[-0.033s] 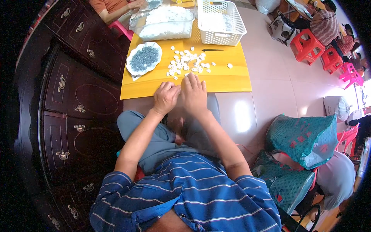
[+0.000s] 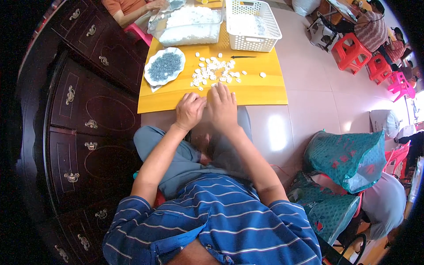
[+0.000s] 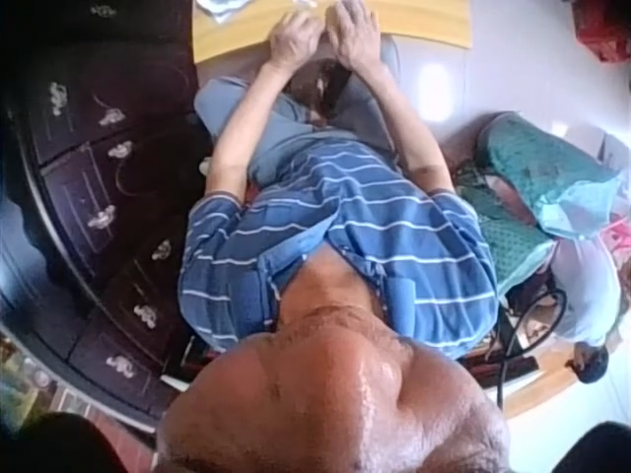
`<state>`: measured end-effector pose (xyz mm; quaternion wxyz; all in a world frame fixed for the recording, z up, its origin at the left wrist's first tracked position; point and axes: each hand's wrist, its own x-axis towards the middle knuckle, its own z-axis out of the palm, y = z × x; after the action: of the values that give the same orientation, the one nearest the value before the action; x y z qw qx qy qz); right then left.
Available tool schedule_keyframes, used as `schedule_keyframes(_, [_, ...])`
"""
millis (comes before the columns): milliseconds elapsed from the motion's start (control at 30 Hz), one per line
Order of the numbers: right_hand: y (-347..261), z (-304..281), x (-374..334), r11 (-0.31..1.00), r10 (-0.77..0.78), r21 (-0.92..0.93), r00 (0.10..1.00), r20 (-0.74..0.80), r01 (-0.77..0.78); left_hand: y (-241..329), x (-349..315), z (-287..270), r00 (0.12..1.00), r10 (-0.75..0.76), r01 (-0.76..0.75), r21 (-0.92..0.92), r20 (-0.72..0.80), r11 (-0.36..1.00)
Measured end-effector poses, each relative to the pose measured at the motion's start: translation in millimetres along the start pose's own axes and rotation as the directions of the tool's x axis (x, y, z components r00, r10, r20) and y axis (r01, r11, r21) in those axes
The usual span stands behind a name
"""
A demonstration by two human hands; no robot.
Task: Assembling small white plastic fasteners by manually inserting tiny metal pins into pre-drilled holes.
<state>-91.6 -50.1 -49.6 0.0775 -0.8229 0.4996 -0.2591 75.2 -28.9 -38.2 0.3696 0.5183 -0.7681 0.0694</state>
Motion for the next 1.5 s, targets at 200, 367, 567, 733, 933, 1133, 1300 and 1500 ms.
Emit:
schedule_keyframes(200, [3, -27, -26, 0.941, 0.066, 0.335, 0.946, -0.318, 0.047, -2, 2, 0, 0.996, -0.090, 0.089, -0.077, -0.014, 0.993])
schedule_keyframes(367, [10, 11, -59, 0.168, 0.433, 0.833, 0.799, 0.417, -0.527, 1, -1, 2, 0.999, -0.043, 0.043, -0.005, 0.004, 0.999])
schedule_keyframes(567, [-2, 12, -43, -0.396, 0.311, 0.684, 0.611, 0.728, -0.613, 9, -4, 2, 1.000, 0.001, -0.001, -0.051, 0.010, 0.999])
schedule_keyframes(733, [2, 10, -23, -0.535, 0.275, 0.556, 0.492, 0.826, -0.636, 15, 1, 6, 0.998, 0.045, -0.042, -0.071, 0.041, 0.997])
schedule_keyframes(933, [8, 13, -31, -0.548, 0.291, 0.635, 0.588, 0.755, -0.544, 27, 2, 12, 0.996, 0.063, -0.058, -0.090, 0.057, 0.994])
schedule_keyframes(1133, [11, 18, -38, -0.560, 0.347, 0.676, 0.605, 0.717, -0.479, 35, 4, 15, 0.995, 0.086, -0.080, -0.100, 0.056, 0.992])
schedule_keyframes(1300, [20, 17, -54, -0.458, 0.351, 0.772, 0.708, 0.613, -0.441, 50, 0, 11, 0.995, 0.062, -0.051, -0.134, 0.075, 0.990])
schedule_keyframes(1500, [34, 4, -78, -0.322, 0.291, 0.805, 0.757, 0.585, -0.499, 74, -14, 2, 0.989, 0.006, 0.029, -0.233, 0.149, 0.972])
